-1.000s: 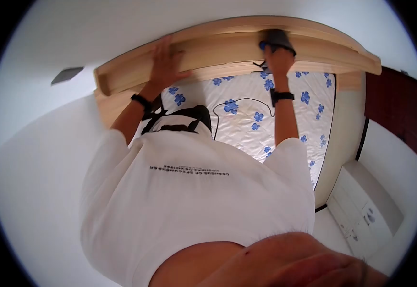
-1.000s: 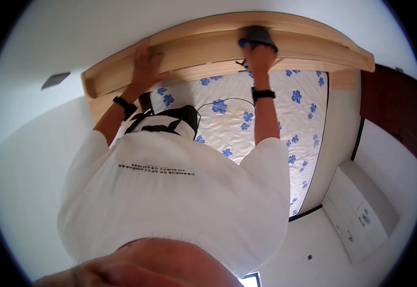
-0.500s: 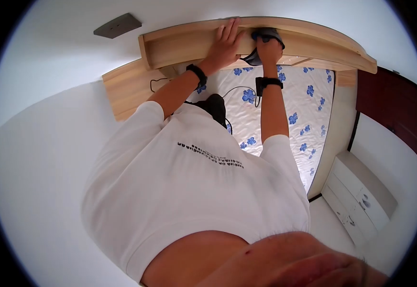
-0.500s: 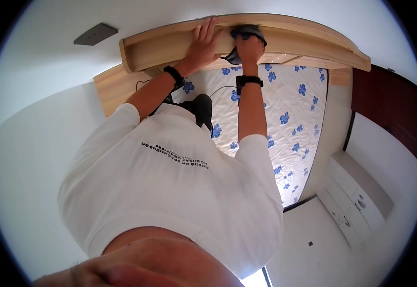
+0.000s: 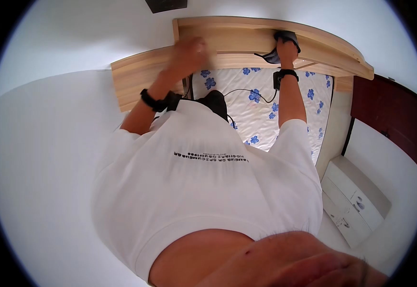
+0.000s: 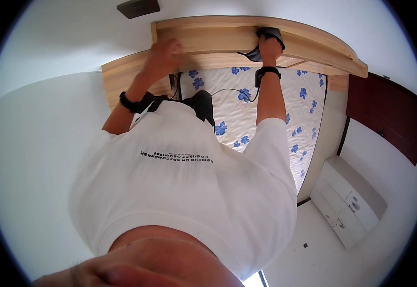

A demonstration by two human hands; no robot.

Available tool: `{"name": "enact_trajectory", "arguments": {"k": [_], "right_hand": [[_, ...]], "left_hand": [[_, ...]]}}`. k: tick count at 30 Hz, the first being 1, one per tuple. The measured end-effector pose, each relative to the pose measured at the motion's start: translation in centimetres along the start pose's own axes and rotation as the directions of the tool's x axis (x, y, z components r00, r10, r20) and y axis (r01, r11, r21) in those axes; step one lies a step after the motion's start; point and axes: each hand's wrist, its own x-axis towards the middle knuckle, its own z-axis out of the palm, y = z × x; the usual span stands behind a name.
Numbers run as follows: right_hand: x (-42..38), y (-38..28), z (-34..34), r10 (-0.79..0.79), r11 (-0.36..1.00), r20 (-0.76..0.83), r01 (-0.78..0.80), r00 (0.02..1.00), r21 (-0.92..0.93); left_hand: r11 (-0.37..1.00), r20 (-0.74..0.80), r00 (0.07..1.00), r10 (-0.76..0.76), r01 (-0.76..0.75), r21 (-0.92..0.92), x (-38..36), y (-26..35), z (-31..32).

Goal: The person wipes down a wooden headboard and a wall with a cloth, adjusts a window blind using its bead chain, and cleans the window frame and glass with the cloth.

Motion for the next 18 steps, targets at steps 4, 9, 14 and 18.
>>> {"name": "enact_trajectory", "arguments": {"k": [4, 9, 14, 18], "right_hand": [[-4.3, -4.1, 0.2, -0.054, 0.998, 0.058, 0.056, 0.997, -0.032], [-13.4, -12.2, -0.3, -0.371, 0.927, -0.046, 0.373, 0.928, 0.045], [-18.2, -16.4, 0.1, -0.529, 0.84, -0.002, 0.525, 0.848, 0.14], [-19.8, -17.6, 2.7, -0.639, 0.72, 0.007, 0.595, 0.769, 0.357]], "left_hand": [[0.988, -0.172, 0.973, -0.152, 0.149, -0.031, -3.0, -2.6, 0.8], [0.99, -0.197, 0.971, -0.137, 0.142, 0.014, -3.2, -2.0, 1.4], [0.964, -0.037, 0.978, -0.207, 0.21, 0.163, -2.5, -1.3, -0.2], [0.947, 0.078, 0.979, -0.186, 0.158, 0.278, -2.8, -1.0, 1.3]]}}
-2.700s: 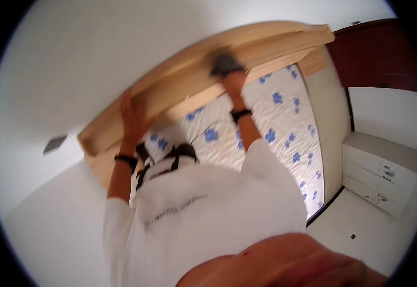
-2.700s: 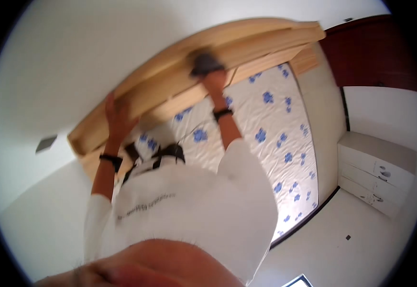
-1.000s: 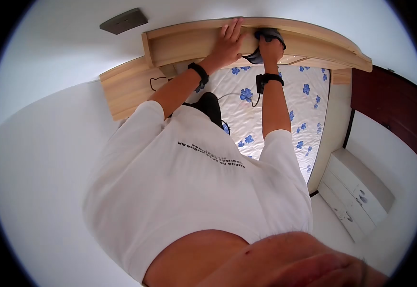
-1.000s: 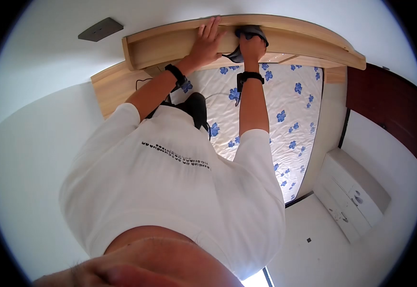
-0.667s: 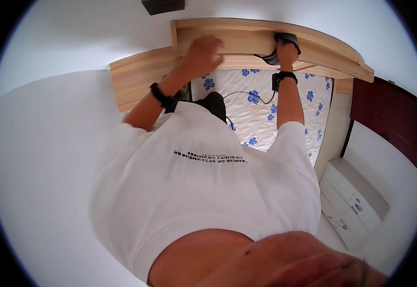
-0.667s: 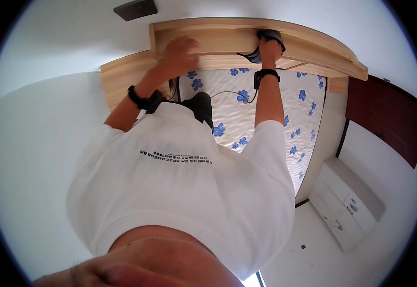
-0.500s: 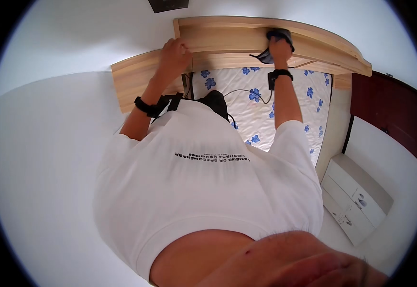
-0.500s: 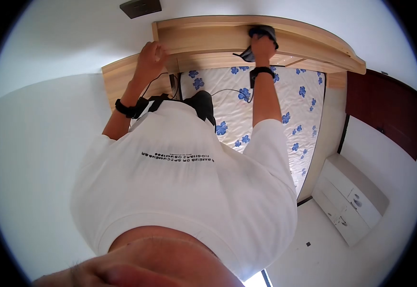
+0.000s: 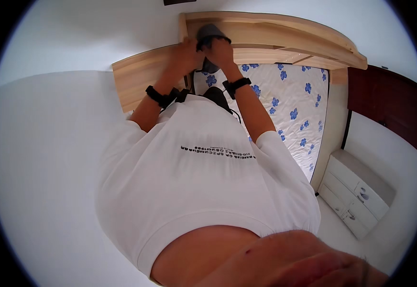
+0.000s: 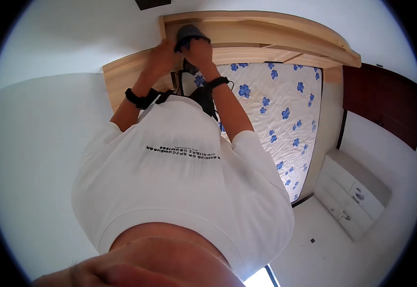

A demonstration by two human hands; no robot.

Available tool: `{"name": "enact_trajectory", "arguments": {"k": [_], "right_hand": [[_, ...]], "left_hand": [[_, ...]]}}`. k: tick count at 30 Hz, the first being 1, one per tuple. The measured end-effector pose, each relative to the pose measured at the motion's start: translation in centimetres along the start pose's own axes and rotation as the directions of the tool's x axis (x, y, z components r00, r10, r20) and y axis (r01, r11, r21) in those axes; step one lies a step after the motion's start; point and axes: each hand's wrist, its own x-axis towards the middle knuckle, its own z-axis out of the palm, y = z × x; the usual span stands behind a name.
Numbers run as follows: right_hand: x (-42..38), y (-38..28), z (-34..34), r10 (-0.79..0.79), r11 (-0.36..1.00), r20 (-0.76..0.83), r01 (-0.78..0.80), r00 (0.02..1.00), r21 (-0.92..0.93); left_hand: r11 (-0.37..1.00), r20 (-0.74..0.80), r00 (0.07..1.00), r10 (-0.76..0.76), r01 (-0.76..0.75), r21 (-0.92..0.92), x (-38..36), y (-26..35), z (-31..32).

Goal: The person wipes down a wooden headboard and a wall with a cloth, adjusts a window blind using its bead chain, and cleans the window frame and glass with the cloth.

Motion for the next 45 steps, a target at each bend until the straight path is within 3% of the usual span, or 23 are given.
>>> {"name": "enact_trajectory", "arguments": {"k": [2, 4, 6, 7, 9, 11, 13, 18, 20, 21, 22, 23, 25, 29, 32, 35, 36, 38, 39, 41, 42, 44, 45], "right_hand": [[0.6, 0.3, 0.3, -0.026, 0.996, 0.046, 0.021, 0.999, 0.091], [1.3, -0.9, -0.8, -0.055, 0.981, 0.096, 0.036, 0.994, 0.191], [2.8, -2.9, -2.2, 0.078, 0.88, 0.257, -0.188, 0.963, 0.436], [3.0, -3.3, -1.8, 0.069, 0.878, 0.268, -0.186, 0.961, 0.441], [4.6, -4.0, -0.8, 0.214, 0.804, 0.323, -0.354, 0.922, 0.478], [4.5, -3.9, 0.4, 0.238, 0.832, 0.256, -0.333, 0.937, 0.443], [3.4, -4.4, -1.1, 0.187, 0.83, 0.338, -0.332, 0.922, 0.447], [2.3, -5.8, -3.2, 0.123, 0.932, 0.312, -0.218, 0.942, 0.29], [3.1, -5.4, -2.6, -0.002, 0.965, 0.029, -0.006, 1.0, 0.263], [3.0, -7.1, -4.6, -0.11, 0.837, 0.043, 0.069, 0.993, 0.543], [3.9, -6.9, -3.2, -0.064, 0.922, -0.098, 0.097, 0.993, 0.374], [4.7, -7.3, -3.2, -0.024, 0.97, -0.029, 0.03, 0.999, 0.24], [4.7, -8.7, -2.9, -0.153, 0.987, -0.096, 0.156, 0.983, 0.024], [3.1, -9.9, -1.2, -0.111, 0.984, -0.18, 0.083, 0.977, -0.16], [2.1, -10.5, -1.4, -0.041, 0.983, -0.136, 0.015, 0.99, -0.185], [1.0, -10.1, -1.0, 0.034, 0.987, -0.042, -0.041, 0.999, -0.158], [0.4, -8.9, 0.4, -0.03, 0.987, -0.07, 0.018, 0.997, -0.161], [0.0, -7.9, 0.8, -0.089, 0.982, -0.095, 0.072, 0.991, -0.174], [-0.3, -7.6, 0.5, -0.074, 0.985, -0.052, 0.065, 0.996, -0.161], [-0.7, -7.4, 0.2, -0.052, 0.988, -0.005, 0.05, 0.999, -0.144], [-0.3, -7.3, -0.1, -0.075, 0.985, -0.018, 0.072, 0.997, -0.154], [1.1, -8.8, -1.5, -0.096, 0.984, -0.037, 0.089, 0.995, -0.153], [2.0, -10.1, -3.2, -0.012, 0.993, -0.01, 0.011, 1.0, -0.121]], "left_hand": [[0.987, 0.046, 0.993, -0.107, 0.112, -0.118, -1.1, 0.9, 0.4], [0.981, -0.003, 0.997, -0.08, 0.078, -0.18, -1.4, 0.4, -0.2], [0.973, -0.051, 0.997, -0.054, 0.041, -0.229, -1.9, -0.1, -1.5], [0.963, -0.049, 0.998, -0.049, 0.034, -0.268, -2.2, 0.1, -2.3], [0.953, -0.057, 0.997, -0.056, 0.036, -0.3, -2.8, -0.1, -2.7], [0.891, 0.054, 0.996, -0.07, 0.087, -0.446, -3.3, -1.5, -1.8], [0.894, 0.124, 0.989, -0.082, 0.128, -0.43, -4.6, -2.2, -1.0], [0.829, 0.302, 0.953, -0.025, 0.188, -0.526, -5.0, -3.6, 0.1], [0.895, 0.227, 0.962, 0.153, -0.037, -0.444, -3.9, -5.8, 1.7], [0.92, 0.259, 0.965, 0.038, 0.068, -0.385, -3.6, -4.2, -1.4], [0.933, 0.279, 0.957, -0.074, 0.166, -0.32, -2.7, -2.5, -4.7], [0.945, 0.222, 0.972, -0.074, 0.139, -0.296, -1.9, -2.4, -6.4], [0.962, 0.11, 0.993, -0.044, 0.072, -0.264, -1.7, -2.8, -8.2], [0.984, 0.012, 1.0, -0.027, 0.029, -0.176, -2.7, -5.2, -8.0], [0.995, 0.109, 0.99, -0.092, 0.097, -0.038, -5.2, -10.0, -2.7], [0.958, 0.374, 0.889, -0.265, 0.198, 0.208, -7.8, -17.7, 6.8], [0.929, 0.48, 0.803, -0.354, 0.243, 0.278, -8.5, -21.0, 11.3], [0.872, 0.729, 0.497, -0.47, 0.391, 0.296, -8.5, -27.1, 20.5], [0.876, 0.736, 0.495, -0.462, 0.387, 0.29, -8.8, -26.2, 20.3], [0.796, 0.92, 0.277, -0.277, 0.602, 0.059, -11.6, -23.0, 16.3], [0.796, 0.921, 0.271, -0.278, 0.601, 0.064, -12.4, -21.5, 14.7], [0.639, 0.901, 0.305, -0.308, 0.768, -0.041, -12.9, -18.9, 11.7], [0.639, 0.902, 0.297, -0.312, 0.769, -0.032, -12.4, -18.7, 10.8]]}}
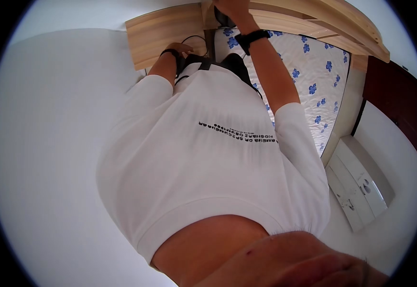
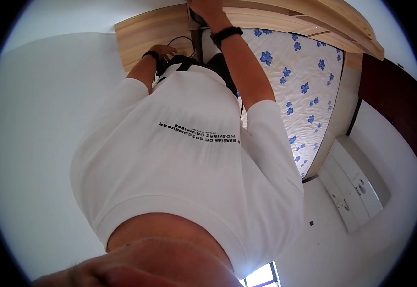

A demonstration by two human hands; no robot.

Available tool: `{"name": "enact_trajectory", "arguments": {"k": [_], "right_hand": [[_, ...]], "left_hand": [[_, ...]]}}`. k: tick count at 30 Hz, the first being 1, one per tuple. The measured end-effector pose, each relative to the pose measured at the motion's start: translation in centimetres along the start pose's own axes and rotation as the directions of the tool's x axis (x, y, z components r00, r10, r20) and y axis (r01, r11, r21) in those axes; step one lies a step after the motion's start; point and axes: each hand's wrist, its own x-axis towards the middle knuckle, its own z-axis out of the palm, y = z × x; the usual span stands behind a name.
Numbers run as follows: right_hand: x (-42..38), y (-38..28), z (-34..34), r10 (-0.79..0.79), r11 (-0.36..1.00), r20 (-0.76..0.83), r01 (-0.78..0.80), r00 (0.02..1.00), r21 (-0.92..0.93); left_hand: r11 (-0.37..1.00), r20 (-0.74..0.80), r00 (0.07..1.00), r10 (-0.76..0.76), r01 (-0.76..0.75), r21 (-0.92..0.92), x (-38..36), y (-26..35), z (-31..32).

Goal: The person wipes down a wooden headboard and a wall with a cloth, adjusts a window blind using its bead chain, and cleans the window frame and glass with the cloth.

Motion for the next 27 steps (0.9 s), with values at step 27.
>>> {"name": "enact_trajectory", "arguments": {"k": [27], "right_hand": [[0.5, 1.8, 6.1, -0.09, 0.975, -0.334, 0.152, 0.938, 0.164]], "left_hand": [[0.347, -0.551, -0.165, 0.818, -0.622, 0.702, -13.9, 20.0, -2.4]]}}
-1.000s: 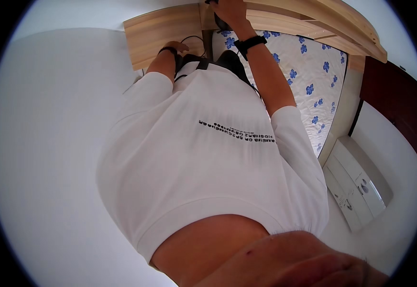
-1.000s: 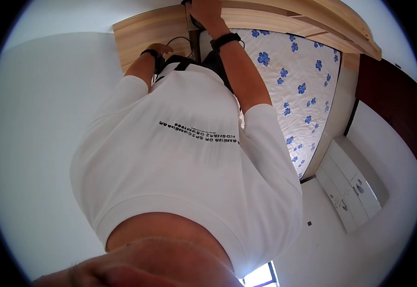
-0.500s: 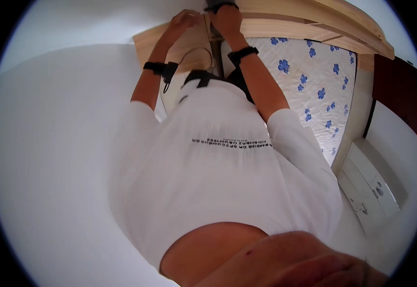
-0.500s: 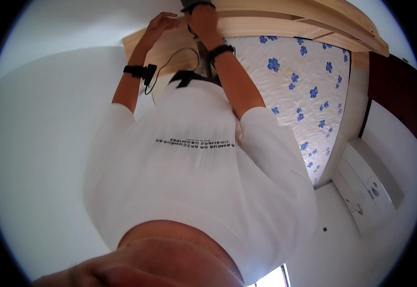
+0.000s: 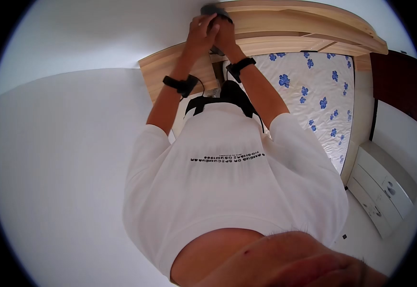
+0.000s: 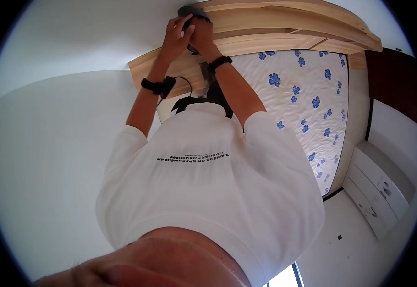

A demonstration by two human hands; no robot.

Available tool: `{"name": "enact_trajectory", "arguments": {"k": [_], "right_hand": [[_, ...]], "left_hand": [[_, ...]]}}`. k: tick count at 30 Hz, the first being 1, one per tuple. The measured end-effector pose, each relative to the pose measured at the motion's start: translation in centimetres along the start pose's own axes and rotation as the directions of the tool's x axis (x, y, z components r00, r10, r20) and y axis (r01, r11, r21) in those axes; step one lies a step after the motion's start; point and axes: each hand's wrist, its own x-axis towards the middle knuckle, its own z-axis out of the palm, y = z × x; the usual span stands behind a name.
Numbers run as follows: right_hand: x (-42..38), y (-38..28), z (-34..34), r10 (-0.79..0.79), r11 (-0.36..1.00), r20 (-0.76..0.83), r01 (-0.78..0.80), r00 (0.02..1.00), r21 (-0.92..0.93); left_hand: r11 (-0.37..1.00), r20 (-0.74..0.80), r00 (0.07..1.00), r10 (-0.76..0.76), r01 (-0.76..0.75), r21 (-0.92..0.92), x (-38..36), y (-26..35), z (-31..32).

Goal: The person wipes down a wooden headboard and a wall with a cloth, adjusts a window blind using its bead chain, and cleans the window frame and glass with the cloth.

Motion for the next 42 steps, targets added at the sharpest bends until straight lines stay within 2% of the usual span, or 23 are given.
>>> {"name": "enact_trajectory", "arguments": {"k": [2, 5, 11, 13, 17, 18, 21, 23, 25, 26, 28, 29, 31, 32, 33, 35, 36, 37, 38, 39, 40, 41, 42], "right_hand": [[-1.7, -0.2, -0.2, -0.033, 0.999, -0.024, 0.034, 0.999, 0.041], [-3.7, -0.6, -1.0, 0.035, 0.999, 0.121, -0.038, 0.992, 0.022], [-2.4, -0.3, -1.4, 0.136, 0.991, 0.125, -0.137, 0.983, 0.004], [-1.7, -0.1, -1.2, 0.056, 0.997, -0.016, -0.057, 0.998, -0.048], [-2.2, -0.2, -0.5, 0.113, 0.993, 0.001, -0.113, 0.994, -0.016], [-2.5, -0.4, -0.9, 0.128, 0.992, -0.026, -0.128, 0.991, 0.008], [-4.3, -1.1, -1.4, 0.159, 0.987, -0.055, -0.158, 0.986, 0.019], [-5.3, -1.1, -2.2, 0.171, 0.985, -0.05, -0.171, 0.984, 0.006], [-7.4, -1.3, -3.3, 0.407, 0.893, 0.258, -0.441, 0.876, 0.091], [-8.8, -0.9, -3.3, 0.43, 0.883, 0.237, -0.461, 0.871, 0.092], [-12.4, 1.0, -2.7, 0.3, 0.858, 0.294, -0.391, 0.908, 0.332], [-14.1, 1.9, -3.0, 0.33, 0.852, 0.28, -0.412, 0.902, 0.323], [-17.7, 1.6, -5.4, 0.351, 0.71, 0.311, -0.468, 0.883, 0.527], [-19.8, 1.3, -7.6, 0.408, 0.525, 0.399, -0.568, 0.821, 0.633], [-21.4, 0.6, -10.4, 0.436, 0.513, 0.384, -0.575, 0.814, 0.638], [-25.0, -1.0, -14.9, 0.514, 0.15, 0.44, -0.582, 0.736, 0.799], [-26.8, -1.9, -16.9, 0.546, 0.14, 0.423, -0.577, 0.723, 0.805], [-28.8, -3.0, -18.6, 0.53, -0.09, 0.402, -0.421, 0.747, 0.902], [-31.0, -3.9, -19.8, 0.524, -0.307, 0.361, -0.225, 0.772, 0.925], [-33.2, -4.8, -20.5, 0.562, -0.295, 0.338, -0.199, 0.755, 0.935], [-35.3, -5.5, -21.0, 0.503, -0.276, 0.16, -0.017, 0.849, 0.961], [-37.1, -6.4, -21.3, 0.438, -0.257, -0.038, 0.165, 0.898, 0.952], [-39.0, -7.0, -21.4, 0.561, -0.147, 0.016, 0.08, 0.828, 0.986]], "left_hand": [[0.975, 0.037, 0.977, -0.209, 0.211, -0.067, -1.3, 0.6, 0.3], [0.94, 0.122, 0.945, -0.303, 0.317, -0.124, -3.2, 2.4, -0.1], [0.941, 0.092, 0.949, -0.301, 0.311, -0.136, -1.2, 2.0, -0.3], [0.935, 0.097, 0.942, -0.323, 0.333, -0.123, -0.1, 1.4, 0.1], [0.927, 0.086, 0.925, -0.37, 0.373, -0.027, 0.4, 2.7, 0.6], [0.935, 0.105, 0.931, -0.35, 0.354, -0.017, 0.2, 2.5, 1.3], [0.989, -0.051, 0.992, -0.118, 0.122, 0.082, -2.1, 1.1, 3.1], [0.987, 0.037, 0.987, -0.156, 0.154, 0.045, -3.6, 1.0, 3.3], [0.979, 0.186, 0.961, -0.206, 0.203, 0.036, -5.5, -0.1, 3.6], [0.964, 0.308, 0.916, -0.259, 0.264, 0.024, -6.1, -0.6, 4.0], [0.971, 0.408, 0.886, -0.22, 0.238, 0.008, -7.3, -0.5, 4.3], [0.972, 0.485, 0.85, -0.207, 0.236, 0.002, -8.4, -0.4, 4.5], [0.949, 0.529, 0.828, -0.187, 0.291, -0.12, -9.4, 1.7, 4.7], [0.907, 0.547, 0.817, -0.186, 0.357, -0.224, -9.8, 3.0, 4.7], [0.91, 0.572, 0.803, -0.167, 0.349, -0.224, -9.8, 5.0, 4.3], [0.885, 0.711, 0.7, -0.073, 0.374, -0.278, -9.8, 9.3, 2.9], [0.833, 0.792, 0.611, 0.012, 0.432, -0.346, -10.0, 10.7, 3.1], [0.832, 0.811, 0.584, 0.04, 0.43, -0.35, -10.5, 12.3, 3.2], [0.801, 0.879, 0.457, 0.138, 0.471, -0.371, -11.1, 14.1, 3.2], [0.769, 0.917, 0.318, 0.242, 0.514, -0.381, -11.8, 15.6, 3.6], [0.743, 0.935, 0.184, 0.304, 0.568, -0.353, -12.3, 16.7, 4.3], [0.744, 0.931, 0.138, 0.338, 0.567, -0.354, -12.6, 17.6, 4.8], [0.713, 0.911, 0.0, 0.412, 0.622, -0.322, -12.9, 18.6, 5.3]]}}
